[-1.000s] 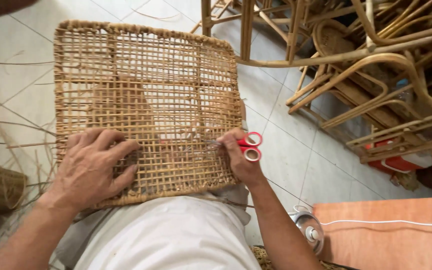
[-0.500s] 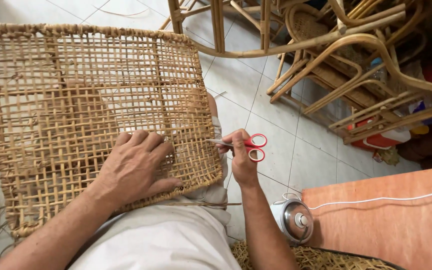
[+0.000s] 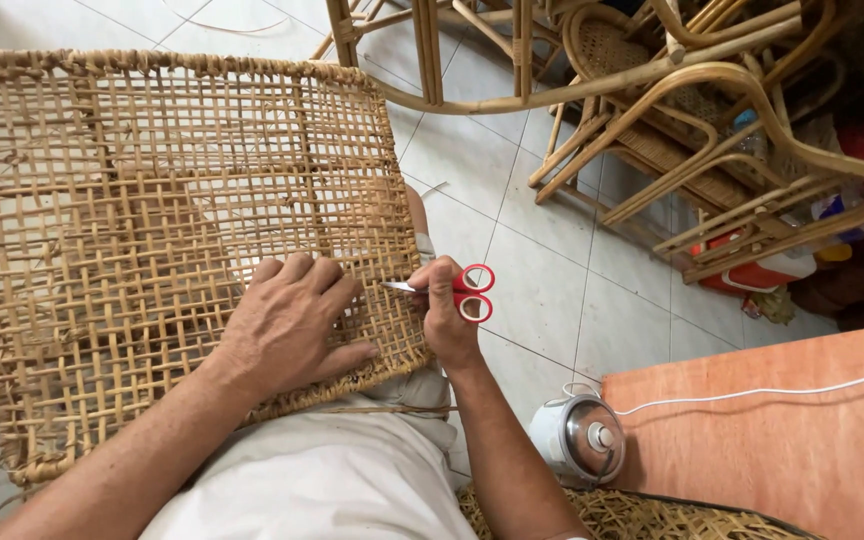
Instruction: Trimming excess wicker strands from a woven chair seat using scissors to finalize the piece.
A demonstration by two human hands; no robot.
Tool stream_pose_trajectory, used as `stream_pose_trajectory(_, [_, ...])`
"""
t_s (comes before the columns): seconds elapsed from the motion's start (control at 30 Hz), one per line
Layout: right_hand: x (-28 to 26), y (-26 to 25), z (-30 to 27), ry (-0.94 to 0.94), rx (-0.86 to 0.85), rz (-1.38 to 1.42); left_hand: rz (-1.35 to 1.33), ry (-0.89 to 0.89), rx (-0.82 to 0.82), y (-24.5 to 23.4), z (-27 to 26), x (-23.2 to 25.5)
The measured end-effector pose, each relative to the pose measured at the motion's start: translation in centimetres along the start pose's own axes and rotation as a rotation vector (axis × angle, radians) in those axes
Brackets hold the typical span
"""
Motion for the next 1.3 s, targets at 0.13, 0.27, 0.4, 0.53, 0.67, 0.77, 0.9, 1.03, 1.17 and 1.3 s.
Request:
stream_pose_trajectory(0.13, [-1.0,0.5,-0.2,-0.016,-0.043,-0.065,-0.006,0.012,0.001,0.5,0.4,0.3])
stream_pose_trajectory(0.27, [-1.3,0.9,-0.3,-0.042,-0.063,-0.079,-0.072,-0.03,-0.053,-0.3,0.6,0.4])
stream_pose_trajectory(0.4, [-1.5,1.0,-0.5,-0.05,-0.043,-0.039,-0.056,-0.014,0.012,0.4,0.5,0.3])
stream_pose_trajectory(0.53, [-1.6,1.1,-0.8,-0.051,-0.035,-0.041,-0.03,0.008,0.038,0.7,0.3,0.3])
stream_pose_trajectory(0.67, [-1.3,0.7,-0.9,-0.061,-0.014,-0.064,-0.027,0.016,0.031,0.7,0.2,0.4])
stream_pose_trajectory(0.77, [-1.5,0.2,-0.4,-0.028,0.062,0.023,-0.055,0.007,0.042,1.0,0.2,0.2])
stream_pose_trajectory(0.9, [-0.2,-1.3,-0.6,0.215,0.416,0.296,-0.062,-0.014,0.085,0.9,-0.4,0.0])
stream_pose_trajectory(1.03, [-0.4,-1.2,-1.1,0.246,0.401,0.214,-0.083,-0.091,0.193,2.1,-1.7,-1.8])
stream_pose_trajectory(1.17, [-0.3,-0.5,-0.7,0.174,0.202,0.061,-0.023,-0.126,0.358,2.2,-4.2,-3.4])
stream_pose_trajectory(1.3, [-2.1,1.9,-1.0,0.04,-0.037,0.009,-0.017,-0.115,0.432,1.3,-5.1,-3.3])
Point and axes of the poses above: each hand's wrist, its own z-axis towards the middle knuckle, its own y-axis out of the palm, x = y × z, the point moved 7 cm from there along z, towards the middle knuckle, and after that the axes turned 4 degrees about z, right-handed, at the moved point
